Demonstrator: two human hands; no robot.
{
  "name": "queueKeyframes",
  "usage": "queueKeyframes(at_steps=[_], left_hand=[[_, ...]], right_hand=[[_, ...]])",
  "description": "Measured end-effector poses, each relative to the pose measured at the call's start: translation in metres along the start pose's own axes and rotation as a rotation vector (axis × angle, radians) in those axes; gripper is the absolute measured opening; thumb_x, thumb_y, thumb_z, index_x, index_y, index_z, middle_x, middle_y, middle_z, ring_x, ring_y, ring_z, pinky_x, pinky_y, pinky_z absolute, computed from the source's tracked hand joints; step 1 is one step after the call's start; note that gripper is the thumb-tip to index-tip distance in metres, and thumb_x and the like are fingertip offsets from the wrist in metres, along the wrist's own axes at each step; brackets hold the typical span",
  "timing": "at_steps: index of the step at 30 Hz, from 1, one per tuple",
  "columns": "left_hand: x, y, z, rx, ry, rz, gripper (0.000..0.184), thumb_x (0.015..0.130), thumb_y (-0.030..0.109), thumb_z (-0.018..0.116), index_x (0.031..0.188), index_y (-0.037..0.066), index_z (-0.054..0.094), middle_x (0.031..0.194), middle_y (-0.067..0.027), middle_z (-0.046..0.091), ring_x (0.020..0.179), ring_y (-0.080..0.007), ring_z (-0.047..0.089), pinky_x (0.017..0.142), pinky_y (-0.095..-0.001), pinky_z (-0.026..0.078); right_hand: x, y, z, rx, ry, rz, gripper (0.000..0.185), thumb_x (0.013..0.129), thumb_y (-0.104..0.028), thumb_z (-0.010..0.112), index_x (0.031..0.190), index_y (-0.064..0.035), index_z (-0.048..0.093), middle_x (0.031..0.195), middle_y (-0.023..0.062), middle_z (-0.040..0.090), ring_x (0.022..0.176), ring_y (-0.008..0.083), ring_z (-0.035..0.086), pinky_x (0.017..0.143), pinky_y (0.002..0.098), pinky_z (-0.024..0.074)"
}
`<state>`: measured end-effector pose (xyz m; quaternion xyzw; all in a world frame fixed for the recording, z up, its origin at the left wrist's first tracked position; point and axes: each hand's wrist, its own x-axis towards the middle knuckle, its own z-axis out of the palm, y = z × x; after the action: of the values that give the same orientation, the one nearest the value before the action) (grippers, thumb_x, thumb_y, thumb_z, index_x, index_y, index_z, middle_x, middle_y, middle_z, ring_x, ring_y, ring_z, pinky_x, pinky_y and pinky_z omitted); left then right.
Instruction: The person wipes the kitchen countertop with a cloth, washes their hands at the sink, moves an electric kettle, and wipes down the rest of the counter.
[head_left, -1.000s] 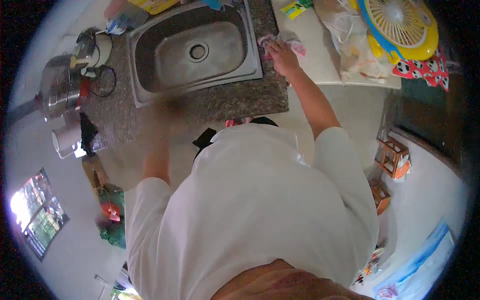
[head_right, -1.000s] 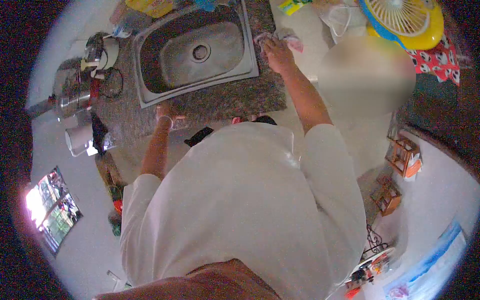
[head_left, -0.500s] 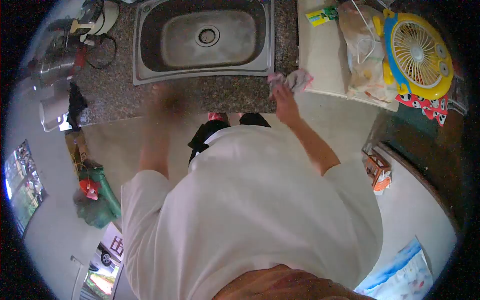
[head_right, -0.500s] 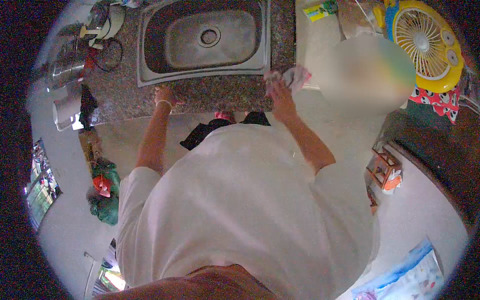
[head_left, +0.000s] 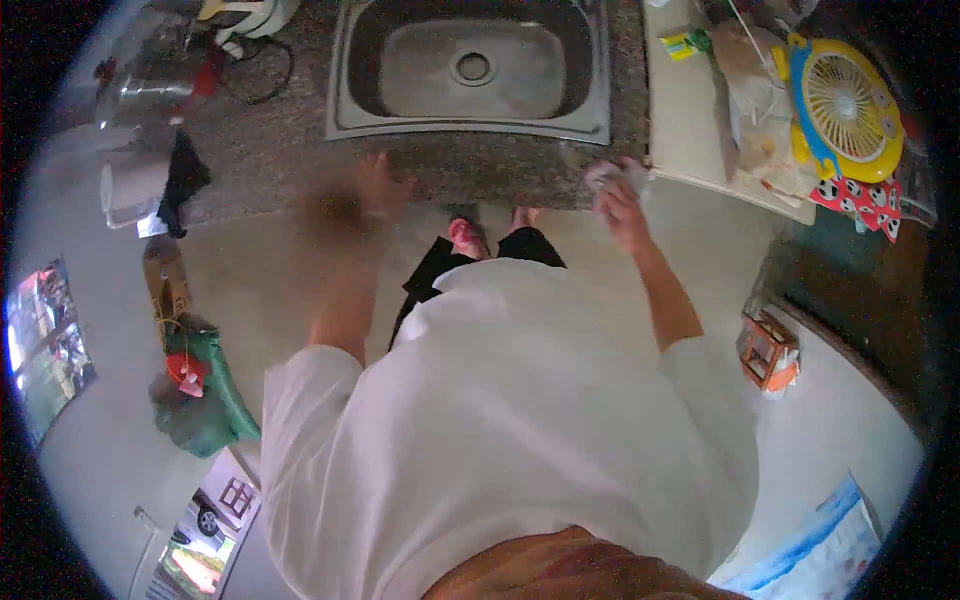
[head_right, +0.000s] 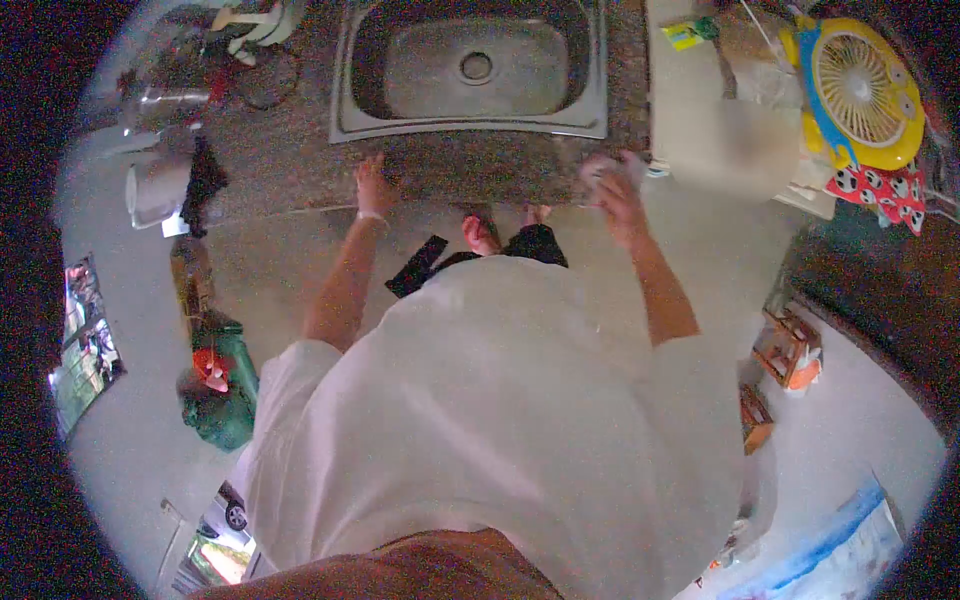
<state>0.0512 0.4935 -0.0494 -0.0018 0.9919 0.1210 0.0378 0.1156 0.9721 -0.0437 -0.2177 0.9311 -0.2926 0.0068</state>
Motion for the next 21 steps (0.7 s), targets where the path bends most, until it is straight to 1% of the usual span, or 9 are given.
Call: queueKeyframes(at_steps=[2,4,6,7,9,11,14,17,21], left_hand=[[-0.046,-0.007,-0.019,-0.158,0.132,-0.038,0.07,0.068,0.028,0.07,0.128,0.004,0.042,0.133,-0.0229,0.039,0.127,-0.038,0.03,0.106,-0.048,0.022],[-0.101,-0.039,-0.005,-0.11,0.046,-0.125,0.074,0.068,0.03,0.071,0.13,0.004,0.039,0.134,-0.0235,0.037,0.128,-0.0375,0.029,0.107,-0.0463,0.021],[-0.164,-0.073,0.026,-0.11,-0.067,-0.386,0.075,0.069,0.033,0.071,0.13,0.005,0.039,0.134,-0.0223,0.037,0.128,-0.0365,0.03,0.107,-0.0453,0.022],[-0.189,-0.086,0.027,-0.101,-0.279,-0.543,0.073,0.07,0.038,0.07,0.13,0.007,0.041,0.134,-0.0205,0.039,0.128,-0.036,0.03,0.106,-0.0444,0.022],[-0.238,-0.103,0.03,-0.192,-0.503,-0.83,0.07,0.071,0.042,0.069,0.127,0.008,0.045,0.132,-0.018,0.042,0.126,-0.0339,0.033,0.105,-0.0446,0.025],[-0.259,-0.096,0.013,-0.1,-0.623,-0.935,0.066,0.071,0.046,0.068,0.123,0.009,0.051,0.127,-0.0153,0.049,0.121,-0.0306,0.042,0.1,-0.0419,0.033],[-0.281,-0.098,0.027,-0.218,-0.517,-1.147,0.064,0.07,0.046,0.069,0.119,0.008,0.055,0.12,-0.014,0.055,0.112,-0.0296,0.051,0.094,-0.0381,0.04],[-0.307,-0.131,0.104,-0.331,-0.44,-0.907,0.061,0.071,0.044,0.07,0.117,0.007,0.057,0.118,-0.0154,0.057,0.108,-0.0306,0.055,0.091,-0.0354,0.043],[-0.264,-0.071,0.023,-0.522,-0.36,-1.06,0.056,0.073,0.039,0.069,0.117,0.006,0.056,0.117,-0.0157,0.057,0.107,-0.0298,0.055,0.091,-0.0367,0.044]], right_hand=[[-0.022,-0.018,-0.018,-0.206,-0.085,0.144,0.042,0.068,-0.003,0.063,0.11,-0.0046,0.058,0.119,0.0131,0.051,0.117,0.036,0.042,0.099,0.0454,0.0342],[-0.023,-0.033,-0.014,-0.269,-0.183,0.103,0.049,0.069,-0.007,0.063,0.117,-0.0075,0.053,0.126,0.0119,0.046,0.122,0.0362,0.037,0.101,0.0471,0.0316],[-0.003,-0.047,-0.008,-0.311,-0.285,0.009,0.056,0.069,-0.01,0.064,0.123,-0.0108,0.049,0.132,0.01,0.042,0.126,0.0343,0.033,0.101,0.0481,0.0305],[0.016,-0.059,-0.003,-0.32,-0.338,-0.063,0.059,0.069,-0.012,0.065,0.125,-0.0126,0.048,0.133,0.0088,0.04,0.128,0.0322,0.031,0.1,0.0482,0.0308],[0.056,-0.083,0.019,-0.328,-0.408,-0.199,0.061,0.07,-0.017,0.065,0.127,-0.0169,0.046,0.136,0.006,0.039,0.13,0.0295,0.028,0.1,0.0492,0.0302],[0.106,-0.115,0.047,-0.28,-0.434,-0.278,0.056,0.073,-0.024,0.063,0.126,-0.0209,0.047,0.136,0.0037,0.039,0.131,0.0287,0.027,0.1,0.0519,0.0286],[0.185,-0.166,0.088,-0.22,-0.488,-0.406,0.049,0.077,-0.027,0.06,0.124,-0.0223,0.049,0.136,0.0024,0.039,0.131,0.0283,0.027,0.1,0.0554,0.0267],[0.238,-0.202,0.127,-0.199,-0.574,-0.503,0.045,0.078,-0.028,0.059,0.122,-0.021,0.05,0.136,0.0023,0.04,0.131,0.0284,0.027,0.1,0.0558,0.027],[0.229,-0.192,0.119,-0.11,-0.611,-0.559,0.035,0.082,-0.027,0.055,0.116,-0.0186,0.055,0.135,0.0036,0.041,0.132,0.0289,0.026,0.099,0.0572,0.0273]])
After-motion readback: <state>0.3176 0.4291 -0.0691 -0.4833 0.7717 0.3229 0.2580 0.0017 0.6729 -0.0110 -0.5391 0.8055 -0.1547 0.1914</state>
